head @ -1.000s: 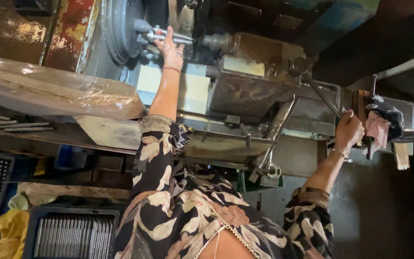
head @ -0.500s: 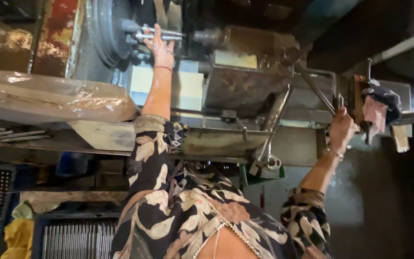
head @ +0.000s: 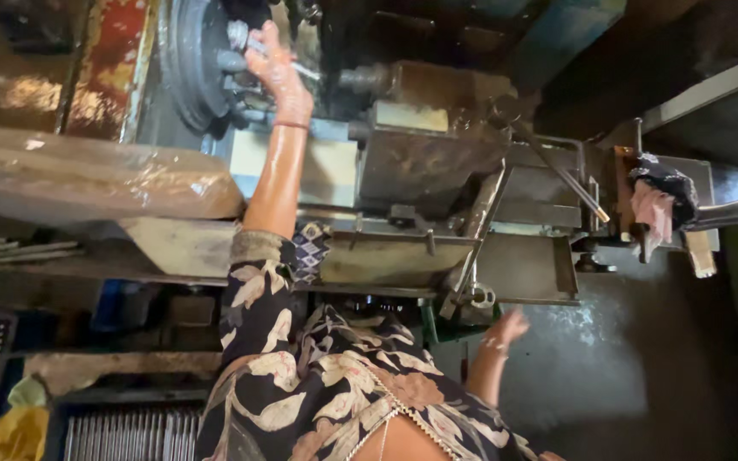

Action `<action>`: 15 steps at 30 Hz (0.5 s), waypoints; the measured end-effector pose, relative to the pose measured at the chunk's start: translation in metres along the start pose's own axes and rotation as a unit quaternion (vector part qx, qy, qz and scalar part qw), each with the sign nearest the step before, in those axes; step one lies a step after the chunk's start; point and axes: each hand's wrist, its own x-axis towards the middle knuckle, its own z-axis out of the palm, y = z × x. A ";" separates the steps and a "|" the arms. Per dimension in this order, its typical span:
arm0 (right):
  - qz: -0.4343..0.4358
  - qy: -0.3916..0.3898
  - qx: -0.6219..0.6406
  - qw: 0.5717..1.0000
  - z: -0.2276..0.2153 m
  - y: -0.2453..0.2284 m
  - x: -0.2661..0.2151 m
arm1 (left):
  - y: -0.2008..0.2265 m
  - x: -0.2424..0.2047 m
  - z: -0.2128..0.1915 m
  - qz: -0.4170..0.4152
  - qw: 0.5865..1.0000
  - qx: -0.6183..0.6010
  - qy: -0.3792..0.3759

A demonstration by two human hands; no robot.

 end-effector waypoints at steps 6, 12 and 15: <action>0.309 -0.106 0.071 0.942 -0.010 0.006 -0.073 | 0.109 -0.120 -0.048 0.014 0.980 -0.068 -0.186; 0.399 -0.036 0.089 0.912 -0.019 0.024 -0.085 | 0.218 -0.190 -0.179 -0.082 0.934 0.261 -0.230; 0.366 -0.191 0.138 0.900 -0.019 0.047 -0.100 | 0.265 -0.204 -0.247 0.030 0.885 0.414 -0.210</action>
